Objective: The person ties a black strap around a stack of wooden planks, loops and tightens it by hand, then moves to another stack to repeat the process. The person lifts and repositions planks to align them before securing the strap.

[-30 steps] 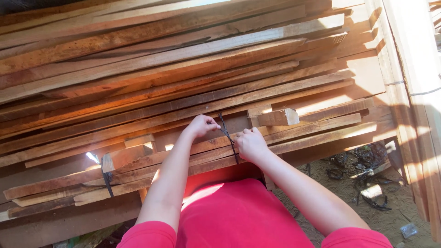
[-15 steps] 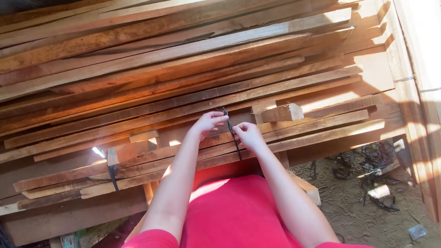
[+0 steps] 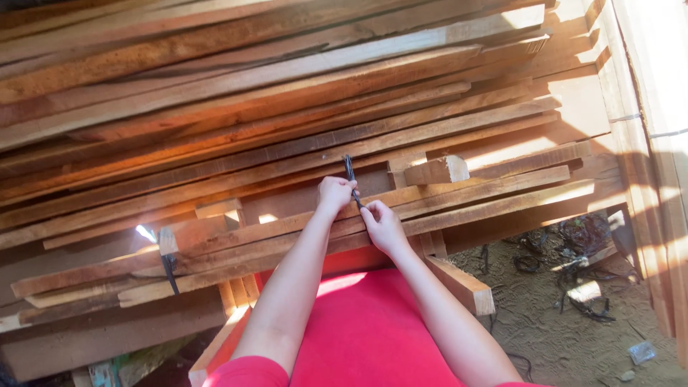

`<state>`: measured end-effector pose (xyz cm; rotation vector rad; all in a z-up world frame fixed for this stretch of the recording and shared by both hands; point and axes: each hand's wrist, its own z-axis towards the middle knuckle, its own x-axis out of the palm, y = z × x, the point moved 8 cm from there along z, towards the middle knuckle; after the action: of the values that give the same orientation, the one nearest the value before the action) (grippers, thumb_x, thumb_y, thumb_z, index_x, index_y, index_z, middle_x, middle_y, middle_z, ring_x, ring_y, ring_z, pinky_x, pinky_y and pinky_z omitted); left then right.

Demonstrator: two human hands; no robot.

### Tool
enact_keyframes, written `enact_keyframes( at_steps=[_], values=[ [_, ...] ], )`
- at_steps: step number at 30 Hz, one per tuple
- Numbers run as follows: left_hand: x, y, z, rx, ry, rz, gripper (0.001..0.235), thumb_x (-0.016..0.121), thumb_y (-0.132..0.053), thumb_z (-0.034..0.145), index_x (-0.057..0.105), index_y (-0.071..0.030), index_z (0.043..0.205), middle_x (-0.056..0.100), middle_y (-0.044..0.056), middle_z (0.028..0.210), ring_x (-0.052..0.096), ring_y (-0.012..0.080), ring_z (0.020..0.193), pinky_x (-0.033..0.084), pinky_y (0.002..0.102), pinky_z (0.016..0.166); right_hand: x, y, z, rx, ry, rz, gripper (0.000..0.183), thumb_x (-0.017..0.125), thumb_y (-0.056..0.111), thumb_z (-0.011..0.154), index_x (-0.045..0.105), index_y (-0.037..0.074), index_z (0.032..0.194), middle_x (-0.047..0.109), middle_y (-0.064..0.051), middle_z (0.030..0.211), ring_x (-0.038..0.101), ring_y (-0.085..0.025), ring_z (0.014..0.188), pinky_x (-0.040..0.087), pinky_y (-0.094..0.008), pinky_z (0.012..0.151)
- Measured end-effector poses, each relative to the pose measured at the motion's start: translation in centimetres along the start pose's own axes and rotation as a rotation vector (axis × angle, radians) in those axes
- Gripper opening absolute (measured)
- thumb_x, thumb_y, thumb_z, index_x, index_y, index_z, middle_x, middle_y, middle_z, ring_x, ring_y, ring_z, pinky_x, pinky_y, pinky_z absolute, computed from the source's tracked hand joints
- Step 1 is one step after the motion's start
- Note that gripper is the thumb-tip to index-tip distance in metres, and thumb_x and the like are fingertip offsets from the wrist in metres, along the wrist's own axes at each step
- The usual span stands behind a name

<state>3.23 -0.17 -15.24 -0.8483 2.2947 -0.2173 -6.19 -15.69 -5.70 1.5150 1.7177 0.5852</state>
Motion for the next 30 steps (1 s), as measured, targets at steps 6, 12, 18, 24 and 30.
enact_keyframes(
  at_steps=[6, 12, 18, 24, 30],
  values=[
    [-2.5, -1.0, -2.7, -0.009, -0.009, -0.154, 0.019, 0.072, -0.051, 0.082, 0.082, -0.034, 0.081, 0.077, -0.001, 0.084, 0.072, 0.0277, 0.102, 0.059, 0.036, 0.086, -0.7, 1.6, -2.1, 0.011, -0.079, -0.288, 0.018, 0.066, 0.037, 0.096, 0.075, 0.022, 0.096, 0.076, -0.004, 0.081, 0.074, -0.027, 0.086, 0.055, -0.041, 0.075],
    [-2.6, -1.1, -2.6, 0.021, -0.043, -0.139, 0.021, 0.071, -0.052, 0.082, 0.081, -0.035, 0.076, 0.076, -0.001, 0.081, 0.072, 0.0264, 0.100, 0.059, 0.035, 0.084, -0.3, 2.8, -2.9, -0.030, -0.105, -0.368, 0.021, 0.064, 0.040, 0.097, 0.073, 0.021, 0.096, 0.074, -0.009, 0.078, 0.073, -0.034, 0.086, 0.055, -0.047, 0.073],
    [-1.9, -0.3, -1.5, 0.086, -0.043, -0.133, 0.027, 0.066, -0.048, 0.087, 0.081, -0.029, 0.076, 0.076, 0.006, 0.083, 0.071, 0.0327, 0.102, 0.057, 0.041, 0.085, -0.8, 3.0, -4.0, -0.076, -0.193, -0.349, 0.020, 0.067, 0.037, 0.093, 0.074, 0.019, 0.096, 0.073, -0.011, 0.080, 0.073, -0.034, 0.086, 0.054, -0.050, 0.074],
    [-9.9, 1.5, -8.7, 0.224, -0.205, -0.083, 0.041, 0.053, -0.056, 0.101, 0.075, -0.027, 0.119, 0.078, 0.003, 0.112, 0.069, 0.0300, 0.117, 0.048, 0.049, 0.103, -3.3, 9.2, -5.2, -0.591, -0.425, -0.225, 0.016, 0.063, 0.010, 0.099, 0.064, 0.002, 0.113, 0.062, -0.017, 0.112, 0.061, -0.039, 0.117, 0.047, -0.047, 0.102],
    [-12.3, 10.9, -15.7, 0.327, -0.748, 0.159, 0.048, 0.058, -0.052, 0.101, 0.061, -0.021, 0.137, 0.066, 0.002, 0.134, 0.055, 0.0269, 0.131, 0.031, 0.056, 0.115, 1.2, 10.5, -4.2, -0.872, -0.461, -0.849, 0.030, 0.065, 0.051, 0.096, 0.067, 0.026, 0.112, 0.065, 0.005, 0.120, 0.058, -0.021, 0.122, 0.037, -0.049, 0.108]
  ],
)
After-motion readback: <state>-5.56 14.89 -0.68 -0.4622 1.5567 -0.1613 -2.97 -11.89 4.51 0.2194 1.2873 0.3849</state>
